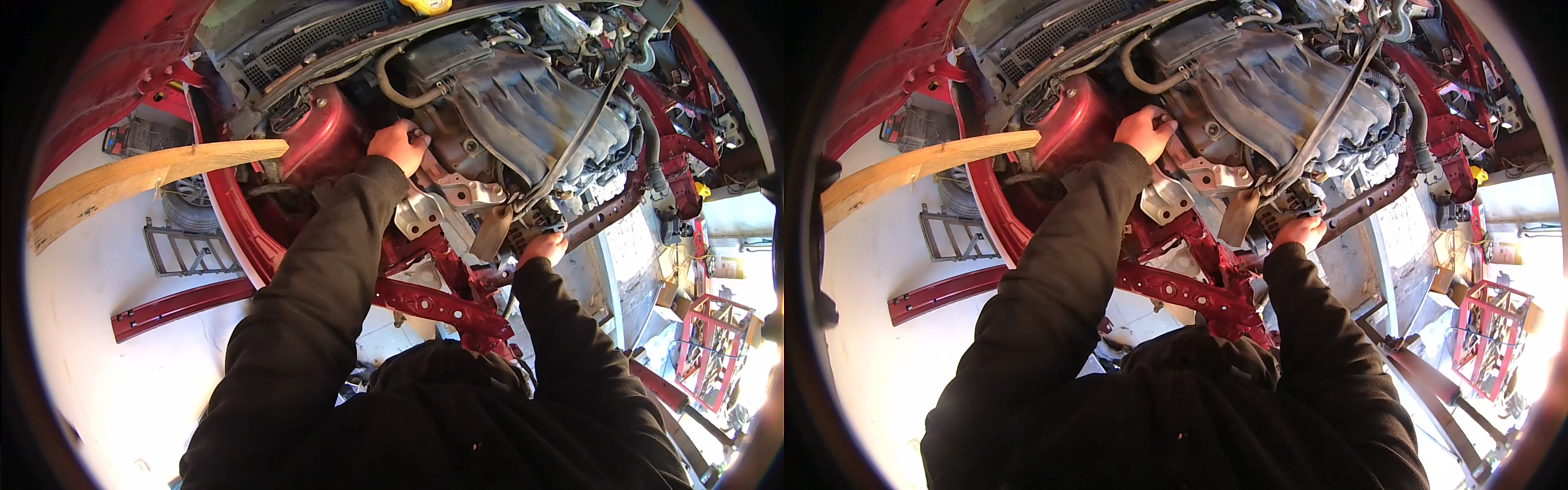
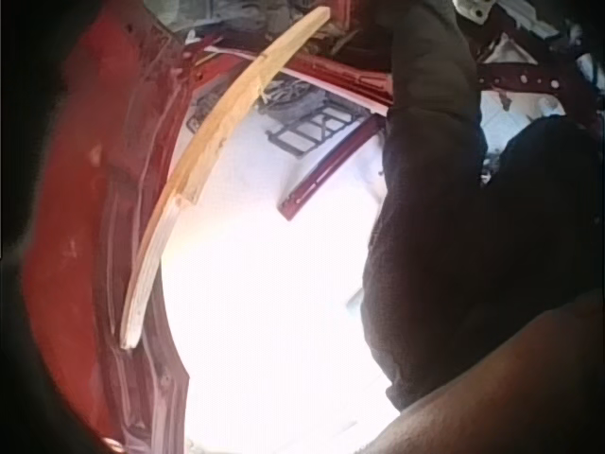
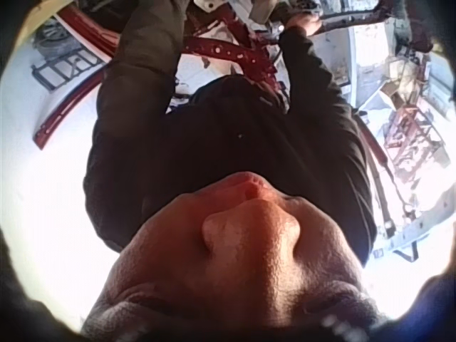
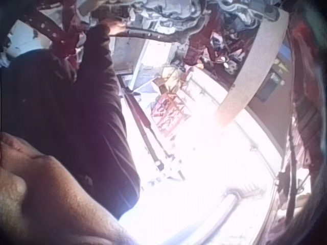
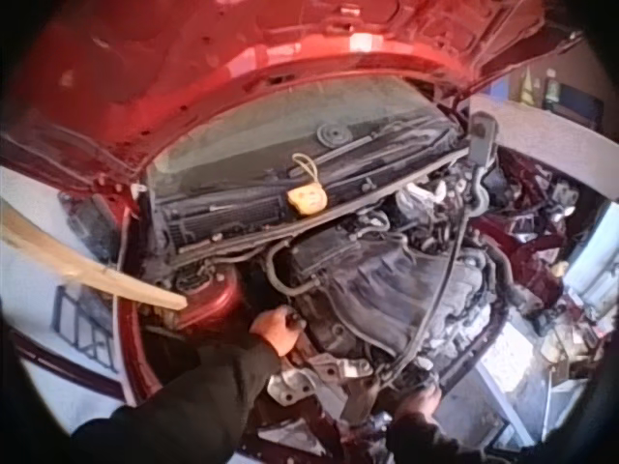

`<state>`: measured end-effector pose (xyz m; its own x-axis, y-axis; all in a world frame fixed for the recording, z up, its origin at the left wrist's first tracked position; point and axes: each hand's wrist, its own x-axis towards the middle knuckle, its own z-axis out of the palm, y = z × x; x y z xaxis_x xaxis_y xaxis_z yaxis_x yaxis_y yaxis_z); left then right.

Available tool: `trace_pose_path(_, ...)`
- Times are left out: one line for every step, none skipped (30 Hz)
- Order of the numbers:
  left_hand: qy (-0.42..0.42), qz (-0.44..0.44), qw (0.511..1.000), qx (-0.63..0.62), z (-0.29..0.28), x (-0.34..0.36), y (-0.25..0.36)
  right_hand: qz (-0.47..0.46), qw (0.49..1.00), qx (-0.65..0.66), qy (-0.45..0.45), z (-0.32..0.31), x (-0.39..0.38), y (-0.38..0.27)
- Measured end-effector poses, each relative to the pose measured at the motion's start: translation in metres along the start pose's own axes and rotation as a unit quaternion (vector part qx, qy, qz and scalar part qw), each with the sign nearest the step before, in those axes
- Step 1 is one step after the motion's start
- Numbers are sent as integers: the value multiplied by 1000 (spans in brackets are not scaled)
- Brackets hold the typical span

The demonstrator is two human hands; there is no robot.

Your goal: The person works on a car engine with the hood open, using a wrench to tighten bolts on a metal bracket. They retrieve a socket from a toolbox and attach it to the wrench before continuing to tighten bolts on the engine.

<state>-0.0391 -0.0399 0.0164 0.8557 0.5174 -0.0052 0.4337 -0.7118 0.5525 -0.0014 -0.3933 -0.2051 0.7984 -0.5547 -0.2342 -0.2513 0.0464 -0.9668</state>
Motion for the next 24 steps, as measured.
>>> trace_pose_path(-6, -10, 1000, -25, 0, -1, -1, -28, 999, -34, 8, -1, 1, 1)
trace_pose_path(-15, -18, 999, -34, -1, -1, -2, -29, 998, -55, 15, -1, 2, 2)
trace_pose_path(-11, -4, 999, -31, -1, -1, -3, -19, 997, -71, 29, -3, 1, 2)
trace_pose_path(-9, 2, 1000, -28, -1, -1, -3, -37, 997, -64, 23, -3, 1, 0)
trace_pose_path(-9, 7, 1000, -24, -2, -1, -4, -43, 997, -51, 26, -4, 0, -1)
trace_pose_path(-13, 12, 1000, -10, -3, 0, -4, -15, 999, -25, 27, -5, -1, -3)
trace_pose_path(-17, 17, 1000, 4, -3, 2, -4, -22, 1000, -3, 14, -6, -2, -4)
trace_pose_path(-22, 23, 999, 17, -3, 2, -5, 5, 1000, 30, 0, -7, -2, -6)
trace_pose_path(-28, 27, 999, 21, -3, 3, -5, 36, 997, 67, -12, -8, -3, -8)
trace_pose_path(-31, 31, 999, 23, -4, 4, -5, 29, 999, 20, 5, -8, -2, -9)
trace_pose_path(-29, 34, 999, 25, -5, 4, -6, 15, 1000, 22, -8, -9, -2, -9)
trace_pose_path(-46, 26, 999, 10, -6, 5, -6, -1, 999, 34, -20, -9, -1, -10)
trace_pose_path(-44, 40, 998, 14, -8, 6, -6, 10, 997, 75, -29, -9, 0, -10)
trace_pose_path(-44, 51, 998, 18, -11, 8, -5, 1, 999, 39, -20, -9, 2, -10)
trace_pose_path(-59, 50, 997, 25, -14, 8, -3, -2, 1000, 14, -19, -10, 3, -9)
trace_pose_path(-78, 55, 994, 47, -18, 10, -1, 17, 1000, -2, -15, -10, 4, -9)
trace_pose_path(-79, 67, 992, 70, -22, 11, 2, 1, 1000, -14, -19, -10, 4, -9)
trace_pose_path(-87, 67, 989, 96, -24, 12, 6, 9, 1000, -20, -20, -10, 5, -8)
trace_pose_path(-90, 71, 986, 120, -27, 12, 10, 16, 999, -25, -21, -9, 5, -8)
trace_pose_path(-82, 83, 984, 136, -29, 11, 14, 40, 999, -23, -19, -9, 6, -8)
trace_pose_path(-79, 87, 982, 150, -31, 9, 17, 38, 999, -15, -23, -8, 6, -7)
trace_pose_path(-66, 98, 980, 159, -32, 8, 20, 39, 999, 5, -16, -7, 6, -7)
trace_pose_path(-51, 115, 978, 165, -33, 7, 22, 46, 999, 27, -13, -5, 6, -6)
trace_pose_path(-52, 110, 979, 165, -33, 8, 22, 21, 1000, -1, 6, -4, 6, -6)
